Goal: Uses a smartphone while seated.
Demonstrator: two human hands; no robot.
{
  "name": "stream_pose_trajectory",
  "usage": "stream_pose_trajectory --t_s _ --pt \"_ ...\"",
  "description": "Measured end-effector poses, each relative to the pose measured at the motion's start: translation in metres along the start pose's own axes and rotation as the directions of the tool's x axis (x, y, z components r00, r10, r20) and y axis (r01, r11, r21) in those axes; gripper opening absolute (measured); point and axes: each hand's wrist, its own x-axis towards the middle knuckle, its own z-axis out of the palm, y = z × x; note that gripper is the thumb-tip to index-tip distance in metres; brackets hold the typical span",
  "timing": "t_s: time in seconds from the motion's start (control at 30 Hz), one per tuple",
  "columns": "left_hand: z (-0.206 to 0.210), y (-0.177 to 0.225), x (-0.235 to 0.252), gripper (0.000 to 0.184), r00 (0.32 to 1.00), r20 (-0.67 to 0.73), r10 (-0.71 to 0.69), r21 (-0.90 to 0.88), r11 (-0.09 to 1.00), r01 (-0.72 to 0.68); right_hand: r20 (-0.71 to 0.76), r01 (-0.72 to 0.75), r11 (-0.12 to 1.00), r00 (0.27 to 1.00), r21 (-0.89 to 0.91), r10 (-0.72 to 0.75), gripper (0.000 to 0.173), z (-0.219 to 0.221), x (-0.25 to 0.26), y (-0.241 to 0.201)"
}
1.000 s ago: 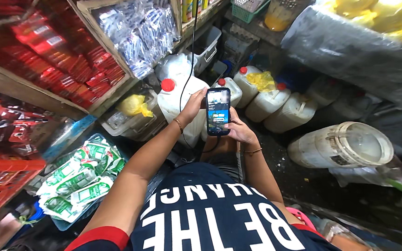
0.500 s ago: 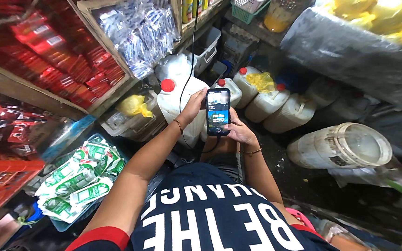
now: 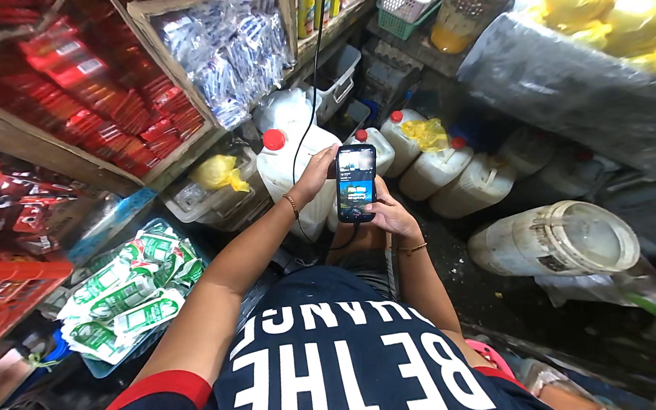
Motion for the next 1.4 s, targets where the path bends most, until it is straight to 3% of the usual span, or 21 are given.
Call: stream_pose_trajectory --t_s 0.43,0.67,0.93,1.23,1.4 --pt "0.0000 -0.0017 -0.0005 0.053 1.000 0.006 0.004 -0.002 1.000 -0.004 0.001 0.005 1.000 1.000 -0.010 -0.005 0.081 -0.0012 -0.0008 0.0016" --pt "0.0006 -0.0004 -0.0013 0.054 1.000 0.004 -0.005 0.011 1.000 0.005 -0.062 -0.041 0.999 0.997 -0.013 0.041 0.064 0.0025 -0.0020 -0.0006" --pt "0.0006 0.0000 -0.0017 0.052 1.000 0.013 0.000 -0.012 1.000 0.000 0.001 -0.001 0.999 1.000 -0.037 0.001 0.078 -0.0014 -0.0014 0.0019" --pt "0.0005 -0.0007 -0.0014 0.052 1.000 0.014 -0.001 -0.007 1.000 0.001 0.000 -0.006 0.999 1.000 -0.031 0.006 0.072 0.0003 -0.0010 0.0010" --pt "0.0005 -0.0016 -0.0007 0.053 1.000 0.014 0.003 -0.010 1.000 -0.003 -0.061 -0.065 0.998 0.996 -0.025 0.063 0.053 0.0048 -0.0019 -0.0026"
